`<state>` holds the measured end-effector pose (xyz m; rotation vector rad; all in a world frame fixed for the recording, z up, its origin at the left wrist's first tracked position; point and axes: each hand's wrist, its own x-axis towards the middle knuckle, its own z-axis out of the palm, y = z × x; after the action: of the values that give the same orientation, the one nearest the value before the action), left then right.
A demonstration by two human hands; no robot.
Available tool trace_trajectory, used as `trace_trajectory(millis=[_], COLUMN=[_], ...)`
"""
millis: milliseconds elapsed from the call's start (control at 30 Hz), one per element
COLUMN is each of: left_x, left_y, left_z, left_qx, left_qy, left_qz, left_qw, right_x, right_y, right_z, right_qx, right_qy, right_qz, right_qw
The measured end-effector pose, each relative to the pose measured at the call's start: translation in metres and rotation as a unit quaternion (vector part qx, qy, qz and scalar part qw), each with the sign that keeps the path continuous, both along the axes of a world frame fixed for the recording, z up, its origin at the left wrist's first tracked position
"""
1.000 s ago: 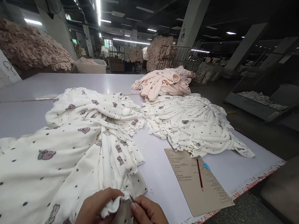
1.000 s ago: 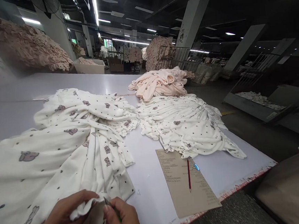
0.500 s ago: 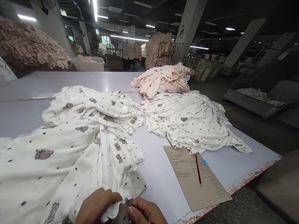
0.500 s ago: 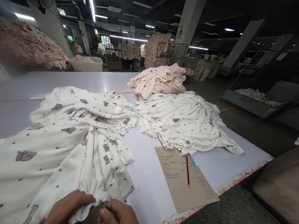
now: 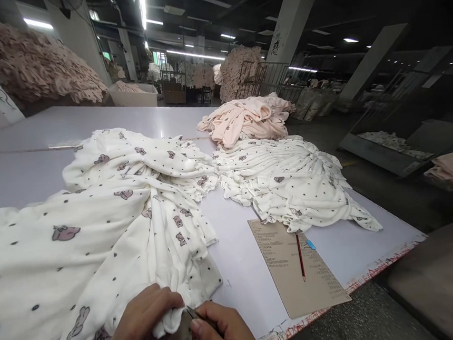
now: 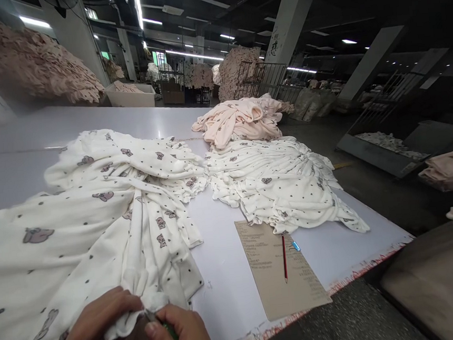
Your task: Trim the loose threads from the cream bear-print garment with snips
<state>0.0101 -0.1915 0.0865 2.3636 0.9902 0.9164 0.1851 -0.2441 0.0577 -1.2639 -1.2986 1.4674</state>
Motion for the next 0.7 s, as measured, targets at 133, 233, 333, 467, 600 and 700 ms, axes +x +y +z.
trace_trajectory(millis=[133, 233, 333, 467, 600, 700], left_x=[0.001, 0.001, 0.0, 0.0, 0.004, -0.003], left_y=[0.0, -0.001, -0.001, -0.001, -0.002, -0.002], left_z=[0.0, 0.0, -0.001, 0.0, 0.002, 0.002], left_qx=[-0.005, -0.01, -0.008, 0.003, 0.017, -0.005], left_qy=[-0.007, -0.004, 0.0, -0.001, 0.012, 0.014], left_qz=[0.004, 0.005, 0.008, -0.001, -0.007, -0.009], left_qw=[1.0, 1.0, 1.0, 1.0, 1.0, 1.0], right_x=[0.001, 0.003, 0.004, 0.005, 0.004, 0.003], right_y=[0.001, 0.0, -0.001, -0.003, -0.003, -0.002], right_z=[0.0, 0.001, 0.002, 0.006, 0.01, 0.013], right_qx=[0.01, 0.011, 0.019, 0.058, 0.055, 0.017], right_qy=[-0.009, -0.011, -0.026, -0.088, -0.107, -0.069], right_qz=[0.007, 0.011, 0.003, -0.014, -0.004, 0.002], right_qw=[1.0, 1.0, 0.999, 0.994, 0.993, 0.997])
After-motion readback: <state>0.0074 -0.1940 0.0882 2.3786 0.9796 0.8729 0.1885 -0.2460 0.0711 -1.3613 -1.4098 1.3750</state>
